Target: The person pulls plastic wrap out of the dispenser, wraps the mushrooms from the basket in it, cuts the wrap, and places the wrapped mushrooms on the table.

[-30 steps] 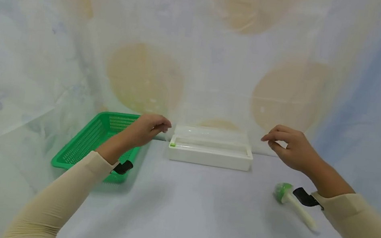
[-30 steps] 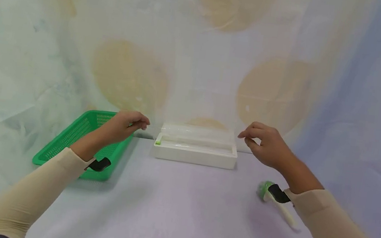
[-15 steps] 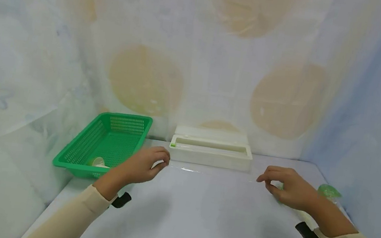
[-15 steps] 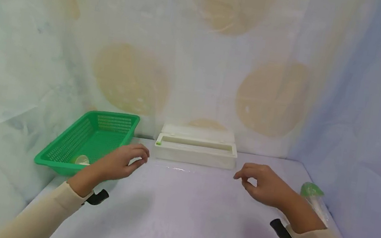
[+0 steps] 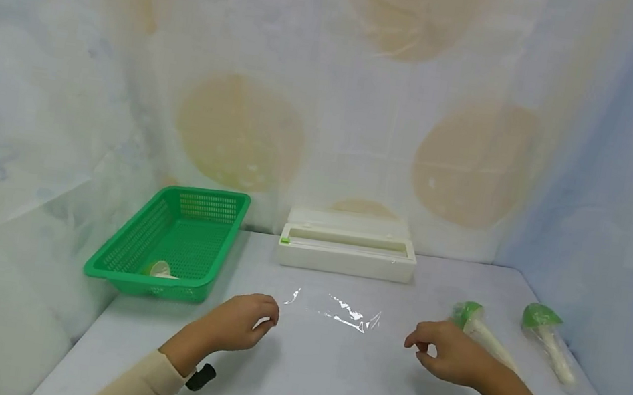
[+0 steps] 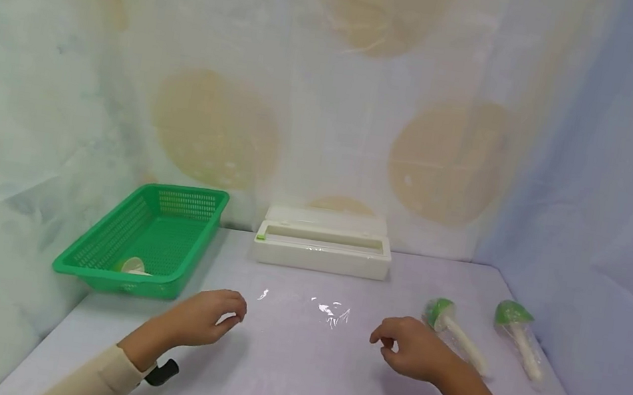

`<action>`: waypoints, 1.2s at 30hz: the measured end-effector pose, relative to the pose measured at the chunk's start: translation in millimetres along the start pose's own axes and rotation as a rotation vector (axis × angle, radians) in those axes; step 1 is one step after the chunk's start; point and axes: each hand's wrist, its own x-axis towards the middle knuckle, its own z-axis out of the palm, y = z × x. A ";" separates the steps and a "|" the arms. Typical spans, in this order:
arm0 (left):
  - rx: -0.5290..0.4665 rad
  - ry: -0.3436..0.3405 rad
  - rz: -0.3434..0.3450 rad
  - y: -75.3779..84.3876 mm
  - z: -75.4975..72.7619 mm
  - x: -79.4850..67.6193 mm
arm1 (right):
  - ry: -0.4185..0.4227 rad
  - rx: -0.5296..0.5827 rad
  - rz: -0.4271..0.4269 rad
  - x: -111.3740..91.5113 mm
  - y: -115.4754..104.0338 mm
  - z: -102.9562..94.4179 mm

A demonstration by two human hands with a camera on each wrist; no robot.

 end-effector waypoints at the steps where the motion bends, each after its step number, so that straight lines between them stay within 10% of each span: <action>1: 0.008 -0.005 -0.003 -1.0 4.6 -2.1 | -0.025 0.016 0.013 1.4 0.8 3.4; 15: 0.154 -0.086 0.028 -5.4 46.7 -7.5 | -0.122 0.032 0.107 4.3 16.2 46.2; 36: 0.040 -0.310 -0.201 -3.0 35.0 -4.8 | -0.165 0.121 0.264 -0.4 18.5 44.8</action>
